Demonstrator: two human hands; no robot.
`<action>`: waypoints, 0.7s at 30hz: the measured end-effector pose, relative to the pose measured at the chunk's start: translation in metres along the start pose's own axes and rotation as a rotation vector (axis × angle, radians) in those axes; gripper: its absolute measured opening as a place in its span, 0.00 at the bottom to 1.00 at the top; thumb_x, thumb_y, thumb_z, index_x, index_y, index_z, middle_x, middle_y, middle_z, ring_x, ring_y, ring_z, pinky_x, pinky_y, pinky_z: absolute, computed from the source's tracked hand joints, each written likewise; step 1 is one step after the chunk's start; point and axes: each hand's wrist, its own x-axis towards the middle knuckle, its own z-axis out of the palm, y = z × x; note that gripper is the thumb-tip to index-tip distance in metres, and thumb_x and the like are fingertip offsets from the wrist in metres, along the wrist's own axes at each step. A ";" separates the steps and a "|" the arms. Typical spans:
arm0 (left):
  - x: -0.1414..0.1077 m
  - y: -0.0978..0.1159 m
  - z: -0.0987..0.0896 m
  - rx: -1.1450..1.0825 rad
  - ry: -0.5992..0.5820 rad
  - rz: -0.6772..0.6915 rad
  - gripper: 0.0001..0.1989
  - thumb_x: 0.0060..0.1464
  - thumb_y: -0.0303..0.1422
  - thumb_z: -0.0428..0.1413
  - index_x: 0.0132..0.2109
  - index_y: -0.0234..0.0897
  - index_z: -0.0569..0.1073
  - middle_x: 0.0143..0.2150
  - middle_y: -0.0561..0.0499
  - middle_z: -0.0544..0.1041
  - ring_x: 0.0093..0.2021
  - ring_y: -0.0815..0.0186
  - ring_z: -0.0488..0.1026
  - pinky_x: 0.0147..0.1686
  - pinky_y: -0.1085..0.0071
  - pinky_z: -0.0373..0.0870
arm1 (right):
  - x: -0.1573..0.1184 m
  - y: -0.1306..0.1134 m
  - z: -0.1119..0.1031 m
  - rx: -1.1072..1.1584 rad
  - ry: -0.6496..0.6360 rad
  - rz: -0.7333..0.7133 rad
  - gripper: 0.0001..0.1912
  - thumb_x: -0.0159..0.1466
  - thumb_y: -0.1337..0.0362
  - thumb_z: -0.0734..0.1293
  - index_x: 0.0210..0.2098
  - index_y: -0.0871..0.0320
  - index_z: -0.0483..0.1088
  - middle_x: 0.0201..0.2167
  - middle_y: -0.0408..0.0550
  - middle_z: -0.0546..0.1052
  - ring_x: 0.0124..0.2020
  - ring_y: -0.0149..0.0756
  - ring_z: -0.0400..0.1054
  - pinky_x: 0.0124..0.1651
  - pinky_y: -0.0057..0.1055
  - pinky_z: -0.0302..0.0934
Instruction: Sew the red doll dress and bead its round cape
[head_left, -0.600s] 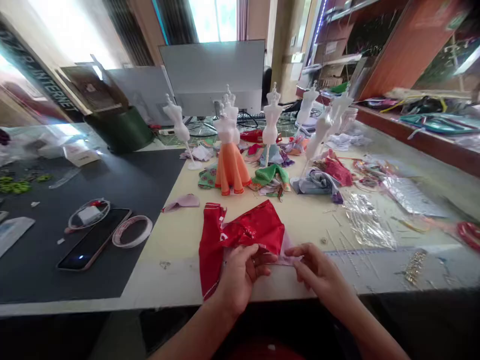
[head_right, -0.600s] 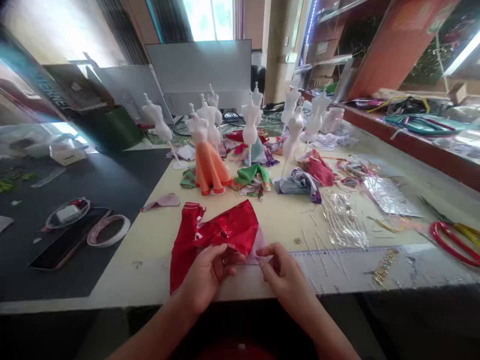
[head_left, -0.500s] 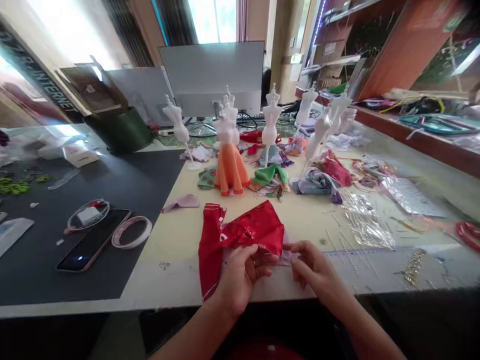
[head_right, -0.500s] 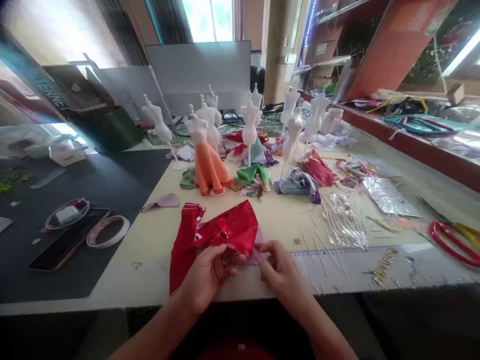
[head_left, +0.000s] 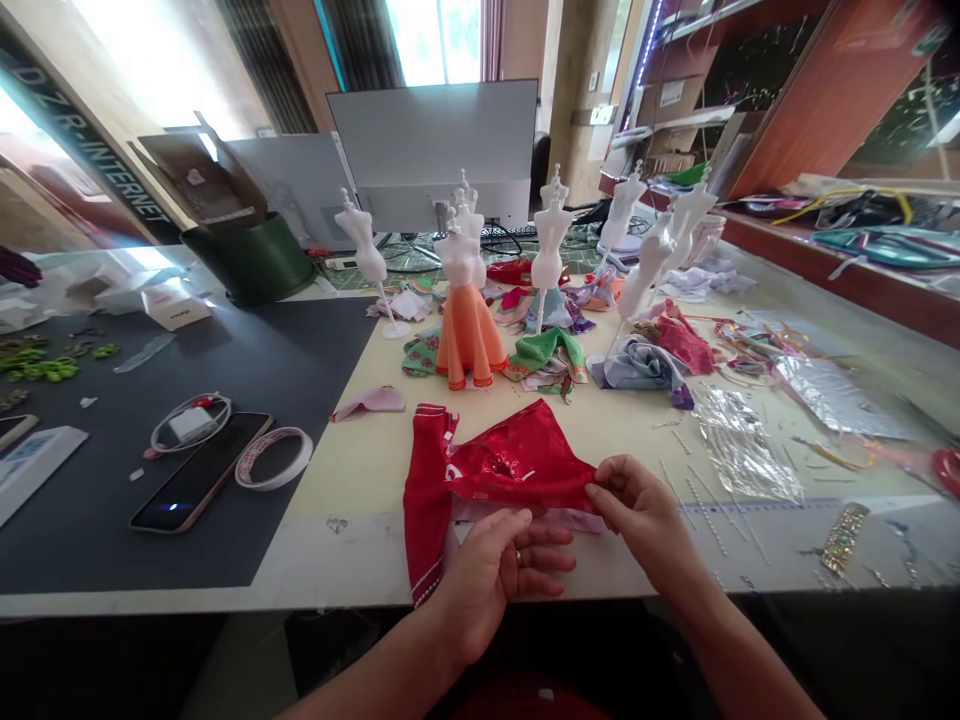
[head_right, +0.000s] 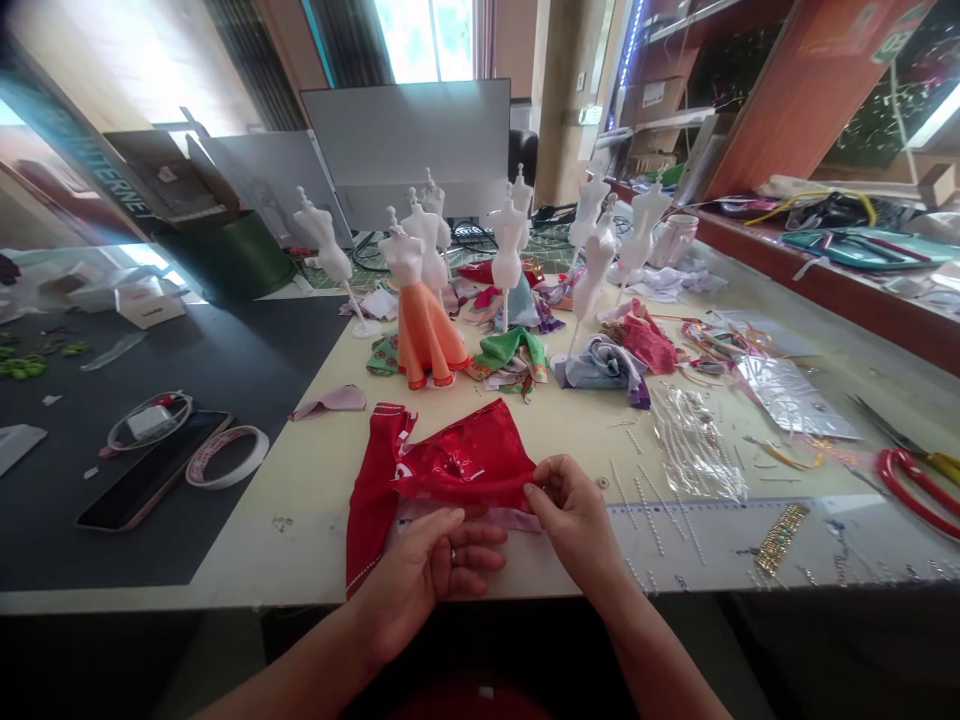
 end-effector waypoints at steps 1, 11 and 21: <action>-0.005 0.001 -0.003 0.059 -0.010 -0.018 0.13 0.57 0.36 0.50 0.43 0.29 0.68 0.41 0.39 0.76 0.33 0.64 0.76 0.26 0.74 0.70 | 0.001 0.001 -0.002 -0.014 -0.002 -0.004 0.11 0.54 0.58 0.67 0.29 0.56 0.60 0.19 0.37 0.63 0.18 0.25 0.54 0.18 0.24 0.49; -0.013 0.036 -0.061 1.599 0.212 1.141 0.10 0.55 0.26 0.52 0.44 0.34 0.72 0.43 0.45 0.75 0.46 0.59 0.69 0.48 0.59 0.66 | 0.008 0.007 -0.010 -0.090 -0.013 -0.044 0.10 0.57 0.57 0.66 0.33 0.56 0.64 0.23 0.42 0.68 0.20 0.27 0.57 0.18 0.24 0.48; 0.012 0.045 -0.075 1.882 0.293 1.261 0.09 0.55 0.21 0.48 0.37 0.34 0.72 0.34 0.49 0.76 0.38 0.63 0.69 0.50 0.57 0.63 | 0.025 -0.001 -0.009 -0.138 -0.033 -0.094 0.11 0.56 0.57 0.68 0.35 0.56 0.67 0.27 0.46 0.73 0.30 0.36 0.68 0.32 0.32 0.64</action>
